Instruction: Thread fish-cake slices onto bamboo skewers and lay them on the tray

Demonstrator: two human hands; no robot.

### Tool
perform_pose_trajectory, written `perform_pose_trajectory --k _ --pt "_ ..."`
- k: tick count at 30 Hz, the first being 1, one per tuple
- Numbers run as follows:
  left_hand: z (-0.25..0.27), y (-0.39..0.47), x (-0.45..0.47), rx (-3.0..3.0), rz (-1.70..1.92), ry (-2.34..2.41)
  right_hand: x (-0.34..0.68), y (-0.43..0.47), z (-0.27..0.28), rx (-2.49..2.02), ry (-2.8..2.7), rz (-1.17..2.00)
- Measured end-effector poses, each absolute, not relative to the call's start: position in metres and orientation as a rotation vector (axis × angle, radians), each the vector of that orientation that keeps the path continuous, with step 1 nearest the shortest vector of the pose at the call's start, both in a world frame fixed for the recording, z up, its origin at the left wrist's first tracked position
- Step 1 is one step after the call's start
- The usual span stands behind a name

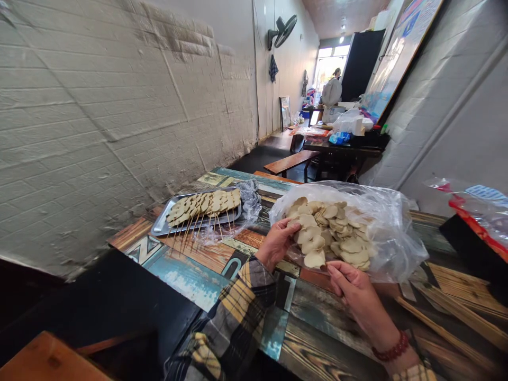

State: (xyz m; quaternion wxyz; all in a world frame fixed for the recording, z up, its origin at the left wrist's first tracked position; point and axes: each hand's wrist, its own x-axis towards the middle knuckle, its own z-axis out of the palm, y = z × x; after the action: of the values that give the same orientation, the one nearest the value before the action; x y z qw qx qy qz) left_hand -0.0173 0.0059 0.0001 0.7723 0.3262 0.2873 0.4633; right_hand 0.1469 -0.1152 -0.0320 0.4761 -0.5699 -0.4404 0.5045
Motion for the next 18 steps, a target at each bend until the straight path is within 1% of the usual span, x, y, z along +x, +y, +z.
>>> perform_pose_trajectory --k 8,18 --pt "-0.0072 0.0116 -0.0182 0.653 1.036 0.617 0.1441 -0.1169 -0.0288 -1.404 -1.113 1.247" --pt "-0.006 0.0062 -0.0131 0.659 1.053 0.677 0.1417 -0.1156 -0.0233 -1.465 -1.241 1.086"
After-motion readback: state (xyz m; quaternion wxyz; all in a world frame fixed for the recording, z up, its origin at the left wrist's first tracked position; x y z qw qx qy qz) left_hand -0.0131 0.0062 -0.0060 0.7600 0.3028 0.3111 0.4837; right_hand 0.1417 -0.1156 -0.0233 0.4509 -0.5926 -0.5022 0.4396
